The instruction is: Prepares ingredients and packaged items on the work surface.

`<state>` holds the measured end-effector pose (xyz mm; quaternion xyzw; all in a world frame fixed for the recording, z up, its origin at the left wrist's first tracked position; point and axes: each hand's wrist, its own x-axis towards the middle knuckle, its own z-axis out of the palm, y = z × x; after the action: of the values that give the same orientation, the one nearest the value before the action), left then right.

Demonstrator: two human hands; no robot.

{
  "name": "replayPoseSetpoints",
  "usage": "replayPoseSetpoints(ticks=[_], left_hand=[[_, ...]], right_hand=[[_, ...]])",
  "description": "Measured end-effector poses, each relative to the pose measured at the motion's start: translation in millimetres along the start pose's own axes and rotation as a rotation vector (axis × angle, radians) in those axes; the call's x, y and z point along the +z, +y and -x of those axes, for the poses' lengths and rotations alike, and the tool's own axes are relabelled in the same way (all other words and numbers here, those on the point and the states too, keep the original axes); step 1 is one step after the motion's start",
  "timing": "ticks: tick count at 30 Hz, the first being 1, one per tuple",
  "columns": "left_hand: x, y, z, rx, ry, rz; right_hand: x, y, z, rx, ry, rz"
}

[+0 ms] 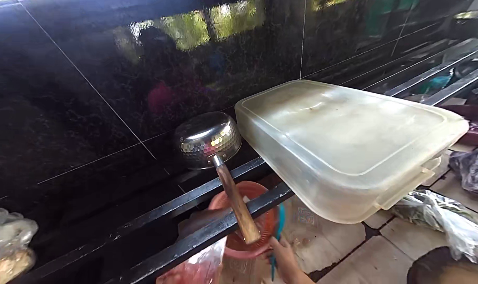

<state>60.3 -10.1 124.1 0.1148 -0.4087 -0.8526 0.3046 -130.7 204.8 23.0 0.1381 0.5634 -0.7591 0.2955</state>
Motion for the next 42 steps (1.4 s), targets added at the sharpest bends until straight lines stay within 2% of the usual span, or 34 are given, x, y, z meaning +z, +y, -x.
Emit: replayPoseSetpoints(ticks=[1,2,4,6,8,10,12,14,15,16,18,19,20,22,24,25,29,31,34,37,39,41,42], left_hand=[[16.6,-3.4,-6.5,0.011,0.027,-0.047],[37.0,-9.1,-15.3,0.031,0.102,-0.207],[62.3,-29.5,-32.8,0.068,0.259,-0.659],[60.3,-47.8,-38.3,-0.008,0.273,-1.143],[52.6,-56.8,-31.1,-0.099,0.291,-1.388],[46.4,-55.1,-7.0,-0.016,0.351,-1.378],[39.4,-46.1,39.2,0.134,0.341,-1.311],[38.7,-38.0,104.5,0.239,0.273,-1.271],[43.2,-35.1,140.6,0.249,0.180,-1.262],[49.1,-32.9,176.0,0.182,0.048,-1.236],[58.8,-34.2,229.7,-0.161,-0.266,-1.205],[63.4,-38.7,244.3,-0.346,-0.417,-1.240],[66.5,-47.2,255.1,-0.457,-0.519,-1.303],[67.3,-69.1,270.3,-0.525,-0.607,-1.448],[67.3,-82.6,275.6,-0.482,-0.594,-1.474],[70.7,-81.9,275.6,-0.450,-0.517,-1.420],[107.1,-38.9,255.6,-0.252,0.127,-0.965],[110.0,-24.3,235.7,-0.123,0.252,-0.804],[98.1,-25.4,222.8,-0.128,0.218,-0.796],[81.9,-43.5,220.9,-0.262,0.112,-1.256],[75.2,-53.7,219.3,-0.409,-0.033,-1.574],[76.2,-51.3,220.0,-0.486,-0.162,-1.665],[79.2,-44.8,221.8,-0.426,-0.202,-1.638]], right_hand=[[9.1,2.7,-0.9,0.046,-0.077,0.057],[14.8,1.7,-0.8,0.091,-0.135,0.138],[12.1,-3.2,8.7,0.117,-0.181,0.348],[-6.2,-6.9,29.7,0.045,-0.119,0.490],[-39.8,-7.6,51.3,-0.023,-0.085,0.539],[-86.0,-8.3,76.4,-0.039,-0.127,0.611],[-135.8,-7.8,110.6,-0.023,-0.162,0.651],[-180.0,-1.6,146.4,-0.036,-0.148,0.677],[-197.7,3.4,163.1,-0.069,-0.128,0.707],[-210.9,8.3,180.3,-0.105,-0.106,0.730],[-224.3,18.1,208.6,-0.162,-0.047,0.714],[-225.1,23.9,216.4,-0.196,-0.014,0.686],[-222.1,26.8,221.5,-0.222,0.002,0.648],[-208.3,23.4,227.6,-0.275,-0.024,0.575],[-186.7,11.7,232.3,-0.304,-0.075,0.468],[-176.8,4.8,234.0,-0.293,-0.133,0.406],[-155.9,-14.1,232.5,-0.005,-0.414,0.278],[-153.1,-8.5,226.1,0.093,-0.435,0.323],[-149.6,9.1,223.2,0.077,-0.355,0.316],[-148.5,23.3,223.5,0.033,-0.311,0.295],[-150.3,27.8,228.6,0.020,-0.297,0.266],[-156.0,28.6,239.0,0.064,-0.296,0.251],[-158.5,27.1,243.3,0.100,-0.300,0.257]])
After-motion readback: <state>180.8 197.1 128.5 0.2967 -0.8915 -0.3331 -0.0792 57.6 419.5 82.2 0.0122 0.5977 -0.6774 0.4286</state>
